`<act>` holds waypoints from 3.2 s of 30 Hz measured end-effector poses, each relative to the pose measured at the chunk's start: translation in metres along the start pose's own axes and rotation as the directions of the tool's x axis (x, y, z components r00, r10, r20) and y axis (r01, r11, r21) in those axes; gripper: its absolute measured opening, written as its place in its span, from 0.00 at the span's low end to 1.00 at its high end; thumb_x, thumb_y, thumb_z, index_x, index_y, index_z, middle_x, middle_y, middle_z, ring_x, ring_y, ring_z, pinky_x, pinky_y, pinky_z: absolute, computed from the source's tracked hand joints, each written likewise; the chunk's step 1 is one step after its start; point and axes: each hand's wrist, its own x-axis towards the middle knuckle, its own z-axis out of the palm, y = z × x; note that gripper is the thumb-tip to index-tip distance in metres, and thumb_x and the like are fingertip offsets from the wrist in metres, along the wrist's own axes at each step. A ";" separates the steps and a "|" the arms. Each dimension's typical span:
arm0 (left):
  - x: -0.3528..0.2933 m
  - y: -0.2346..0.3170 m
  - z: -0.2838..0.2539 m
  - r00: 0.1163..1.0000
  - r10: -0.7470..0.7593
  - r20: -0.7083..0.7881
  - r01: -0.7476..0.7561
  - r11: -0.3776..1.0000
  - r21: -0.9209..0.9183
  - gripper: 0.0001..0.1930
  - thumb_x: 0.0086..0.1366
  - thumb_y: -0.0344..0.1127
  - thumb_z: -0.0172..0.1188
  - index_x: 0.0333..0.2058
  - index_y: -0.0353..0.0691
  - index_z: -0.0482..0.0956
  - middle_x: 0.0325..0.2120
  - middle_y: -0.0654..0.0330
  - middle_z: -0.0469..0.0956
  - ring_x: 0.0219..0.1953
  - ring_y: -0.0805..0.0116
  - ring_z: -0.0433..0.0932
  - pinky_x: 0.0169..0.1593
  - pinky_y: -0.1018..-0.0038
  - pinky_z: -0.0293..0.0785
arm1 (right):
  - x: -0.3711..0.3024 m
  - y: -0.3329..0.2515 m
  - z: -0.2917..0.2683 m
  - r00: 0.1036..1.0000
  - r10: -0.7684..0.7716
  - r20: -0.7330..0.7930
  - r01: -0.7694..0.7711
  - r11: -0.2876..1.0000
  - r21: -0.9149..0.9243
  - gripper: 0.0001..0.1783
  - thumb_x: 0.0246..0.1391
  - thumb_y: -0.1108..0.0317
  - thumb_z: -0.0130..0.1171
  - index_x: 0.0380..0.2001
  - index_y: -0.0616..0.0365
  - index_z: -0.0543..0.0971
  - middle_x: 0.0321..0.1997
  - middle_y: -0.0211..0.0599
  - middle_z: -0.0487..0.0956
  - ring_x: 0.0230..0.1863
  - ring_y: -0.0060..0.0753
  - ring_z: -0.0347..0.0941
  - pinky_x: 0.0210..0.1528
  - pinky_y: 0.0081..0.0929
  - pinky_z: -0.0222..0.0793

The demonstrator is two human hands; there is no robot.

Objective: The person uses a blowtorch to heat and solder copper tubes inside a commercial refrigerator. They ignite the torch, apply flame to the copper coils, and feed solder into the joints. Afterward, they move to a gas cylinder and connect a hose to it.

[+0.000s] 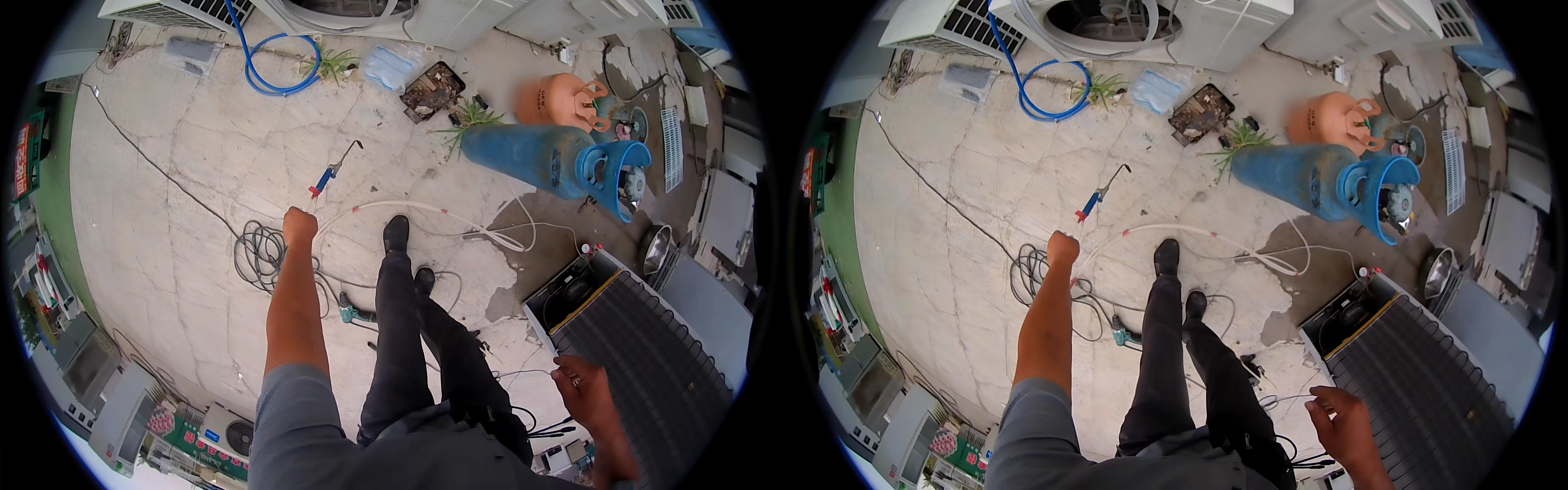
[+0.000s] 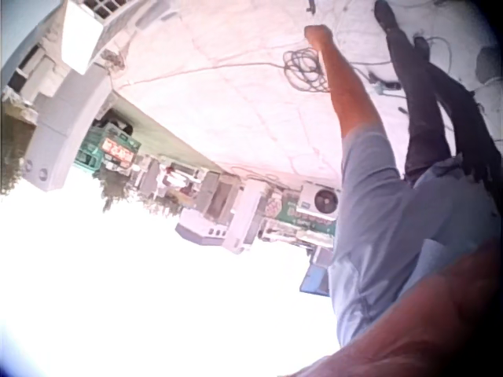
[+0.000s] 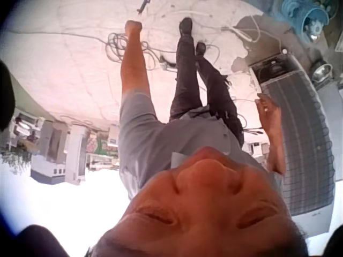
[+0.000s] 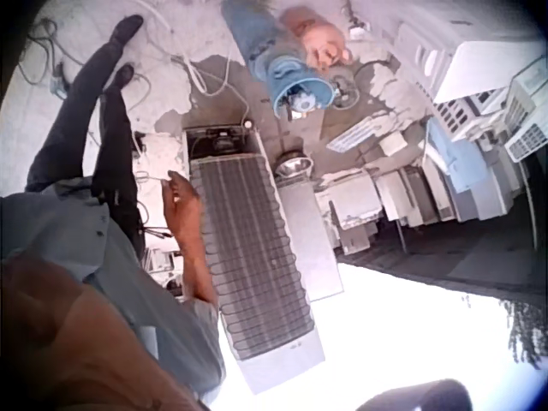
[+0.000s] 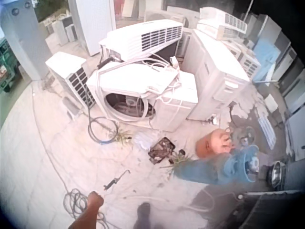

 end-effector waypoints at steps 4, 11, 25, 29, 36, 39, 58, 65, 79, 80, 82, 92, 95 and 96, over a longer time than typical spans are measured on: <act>0.004 0.017 -0.011 0.997 0.064 0.040 -0.064 0.998 0.000 0.16 0.64 0.34 0.56 0.47 0.29 0.79 0.45 0.35 0.82 0.51 0.38 0.81 0.53 0.53 0.78 | 0.012 0.000 -0.012 1.000 0.006 -0.018 -0.007 1.000 -0.021 0.14 0.60 0.71 0.66 0.45 0.68 0.82 0.34 0.50 0.85 0.33 0.39 0.85 0.36 0.30 0.80; -0.002 0.036 -0.003 0.995 0.080 0.056 -0.079 0.997 -0.028 0.34 0.68 0.30 0.52 0.70 0.30 0.54 0.48 0.34 0.81 0.50 0.37 0.81 0.52 0.52 0.77 | 0.021 0.025 -0.048 0.997 0.058 -0.054 -0.053 0.995 0.080 0.13 0.61 0.67 0.65 0.45 0.65 0.83 0.35 0.53 0.85 0.35 0.45 0.86 0.38 0.34 0.80; -0.379 0.336 -0.097 0.868 0.454 -0.200 -0.428 0.483 -0.763 0.17 0.68 0.30 0.64 0.54 0.35 0.77 0.25 0.68 0.73 0.20 0.84 0.62 0.22 0.81 0.56 | 0.324 0.287 -0.250 0.925 -0.099 -0.368 -0.078 0.896 -0.436 0.14 0.60 0.59 0.61 0.40 0.60 0.79 0.42 0.54 0.83 0.46 0.61 0.80 0.49 0.53 0.76; -0.433 0.438 -0.117 0.568 0.785 -0.246 -0.822 0.533 -0.198 0.23 0.62 0.31 0.72 0.54 0.31 0.78 0.26 0.60 0.79 0.20 0.76 0.69 0.25 0.76 0.62 | 0.423 0.321 -0.312 0.882 -0.095 -0.461 -0.071 0.941 -0.330 0.15 0.60 0.61 0.61 0.46 0.59 0.78 0.47 0.55 0.82 0.51 0.59 0.79 0.52 0.52 0.76; -0.445 0.497 -0.112 0.849 0.527 -0.033 -0.522 0.848 0.096 0.23 0.60 0.36 0.75 0.48 0.27 0.78 0.25 0.50 0.82 0.27 0.57 0.82 0.34 0.67 0.76 | 0.512 0.322 -0.369 0.846 -0.174 -0.504 -0.037 0.924 -0.381 0.18 0.62 0.63 0.57 0.54 0.55 0.75 0.58 0.54 0.76 0.53 0.59 0.79 0.53 0.53 0.77; -0.441 0.503 -0.116 0.788 0.615 0.029 -0.615 0.782 0.101 0.24 0.60 0.33 0.74 0.51 0.27 0.78 0.25 0.49 0.81 0.29 0.56 0.83 0.34 0.67 0.77 | 0.544 0.328 -0.380 0.828 -0.192 -0.526 -0.019 0.929 -0.368 0.19 0.63 0.64 0.56 0.56 0.53 0.74 0.59 0.53 0.75 0.53 0.59 0.79 0.52 0.53 0.78; -0.446 0.514 -0.110 0.847 0.529 0.054 -0.530 0.831 0.170 0.32 0.61 0.28 0.71 0.61 0.21 0.69 0.37 0.40 0.82 0.42 0.47 0.83 0.48 0.65 0.77 | 0.622 0.305 -0.412 0.832 0.011 -0.555 -0.172 0.955 -0.240 0.27 0.63 0.44 0.61 0.46 0.61 0.83 0.50 0.49 0.84 0.53 0.52 0.81 0.53 0.46 0.78; -0.436 0.517 -0.126 0.670 0.700 0.248 -0.738 0.589 0.329 0.38 0.53 0.21 0.71 0.64 0.36 0.71 0.53 0.41 0.77 0.50 0.37 0.80 0.49 0.58 0.78 | 0.655 0.336 -0.411 0.853 -0.023 -0.522 -0.114 0.967 -0.229 0.28 0.63 0.43 0.59 0.48 0.60 0.84 0.50 0.46 0.85 0.54 0.51 0.81 0.54 0.44 0.78; -0.434 0.510 -0.127 0.831 0.500 0.243 -0.530 0.845 0.073 0.37 0.62 0.20 0.66 0.68 0.24 0.61 0.57 0.45 0.77 0.56 0.61 0.75 0.61 0.67 0.70 | 0.667 0.346 -0.396 0.793 -0.120 -0.597 0.032 0.987 -0.156 0.29 0.61 0.43 0.57 0.32 0.60 0.87 0.36 0.55 0.85 0.41 0.56 0.84 0.44 0.50 0.80; -0.434 0.510 -0.127 0.826 0.507 0.246 -0.538 0.840 0.074 0.37 0.62 0.19 0.66 0.68 0.24 0.61 0.58 0.45 0.76 0.57 0.61 0.75 0.62 0.67 0.69 | 0.679 0.351 -0.390 0.787 -0.234 -0.571 0.031 0.939 -0.342 0.28 0.61 0.43 0.55 0.32 0.60 0.87 0.36 0.55 0.85 0.41 0.55 0.84 0.45 0.50 0.80; -0.433 0.516 -0.126 0.813 0.525 0.254 -0.553 0.832 0.051 0.37 0.62 0.18 0.65 0.68 0.23 0.61 0.58 0.45 0.75 0.58 0.61 0.74 0.62 0.67 0.69 | 0.716 0.378 -0.383 0.767 -0.426 -0.479 0.006 0.752 -0.659 0.27 0.63 0.45 0.53 0.33 0.59 0.87 0.37 0.55 0.85 0.42 0.53 0.84 0.45 0.50 0.79; -0.435 0.511 -0.115 0.771 0.608 0.191 -0.634 0.762 0.131 0.36 0.56 0.14 0.65 0.65 0.22 0.66 0.52 0.40 0.80 0.51 0.59 0.80 0.56 0.69 0.73 | 0.659 0.345 -0.353 0.714 -0.134 -0.687 0.037 0.987 -0.154 0.27 0.63 0.49 0.58 0.49 0.65 0.80 0.46 0.55 0.85 0.49 0.59 0.82 0.53 0.48 0.77; -0.433 0.510 -0.119 0.751 0.628 0.204 -0.659 0.732 0.173 0.35 0.56 0.19 0.68 0.63 0.22 0.68 0.50 0.39 0.81 0.49 0.55 0.81 0.54 0.68 0.74 | 0.533 0.320 -0.288 0.689 0.234 -0.686 0.117 0.898 0.423 0.29 0.61 0.52 0.60 0.53 0.68 0.72 0.44 0.61 0.83 0.49 0.64 0.80 0.53 0.52 0.75; -0.432 0.509 -0.121 0.741 0.635 0.220 -0.670 0.719 0.186 0.35 0.56 0.21 0.69 0.63 0.23 0.68 0.50 0.39 0.81 0.48 0.53 0.82 0.53 0.67 0.75 | 0.495 0.328 -0.261 0.753 0.186 -0.631 0.119 0.905 0.409 0.28 0.62 0.53 0.59 0.53 0.68 0.72 0.44 0.64 0.82 0.49 0.67 0.79 0.52 0.55 0.74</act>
